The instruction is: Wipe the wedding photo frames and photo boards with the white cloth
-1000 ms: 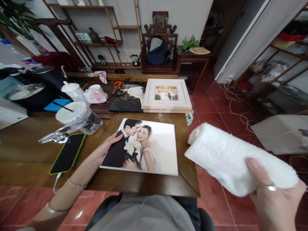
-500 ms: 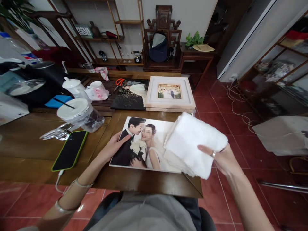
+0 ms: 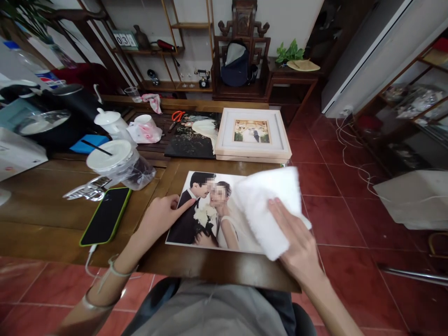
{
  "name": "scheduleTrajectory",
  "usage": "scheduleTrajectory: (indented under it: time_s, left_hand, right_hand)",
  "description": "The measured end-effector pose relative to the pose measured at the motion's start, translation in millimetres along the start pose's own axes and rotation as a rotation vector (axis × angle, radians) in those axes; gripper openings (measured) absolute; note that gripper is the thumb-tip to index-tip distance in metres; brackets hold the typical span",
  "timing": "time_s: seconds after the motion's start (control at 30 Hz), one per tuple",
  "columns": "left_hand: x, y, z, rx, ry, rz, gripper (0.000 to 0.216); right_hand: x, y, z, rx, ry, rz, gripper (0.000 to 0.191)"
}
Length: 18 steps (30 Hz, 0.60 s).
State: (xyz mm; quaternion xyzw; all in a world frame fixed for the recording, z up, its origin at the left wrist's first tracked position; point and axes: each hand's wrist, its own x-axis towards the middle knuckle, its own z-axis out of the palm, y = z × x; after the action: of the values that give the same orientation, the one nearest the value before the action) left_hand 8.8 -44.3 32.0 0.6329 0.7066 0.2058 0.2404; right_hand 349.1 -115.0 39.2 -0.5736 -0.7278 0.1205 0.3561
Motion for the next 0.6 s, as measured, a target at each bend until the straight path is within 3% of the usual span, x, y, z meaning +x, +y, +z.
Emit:
scheduleTrajectory:
  time_s: [0.1, 0.2, 0.3, 0.43, 0.6]
  left_hand:
    - [-10.4, -0.5, 7.8, -0.018, 0.089, -0.022, 0.042]
    - [-17.8, -0.7, 13.4, -0.233, 0.182, 0.032, 0.047]
    - [-19.7, -1.1, 16.6, -0.294, 0.201, 0.201, 0.062]
    - [-16.5, -2.1, 19.3, -0.210, 0.066, 0.425, 0.050]
    - [-11.3, -6.9, 23.3, -0.193, -0.039, 0.526, 0.048]
  right_hand:
    - [6.8, -4.3, 29.9, -0.162, -0.097, -0.304, 0.050]
    - [13.0, -5.9, 43.2, -0.288, -0.129, -0.483, 0.037]
    - [17.3, -6.6, 46.0, -0.277, -0.148, -0.498, 0.026]
    - [19.9, -6.9, 49.5, -0.241, -0.142, -0.485, 0.023]
    - [18.8, -5.7, 55.5, -0.239, -0.086, -0.480, 0.023]
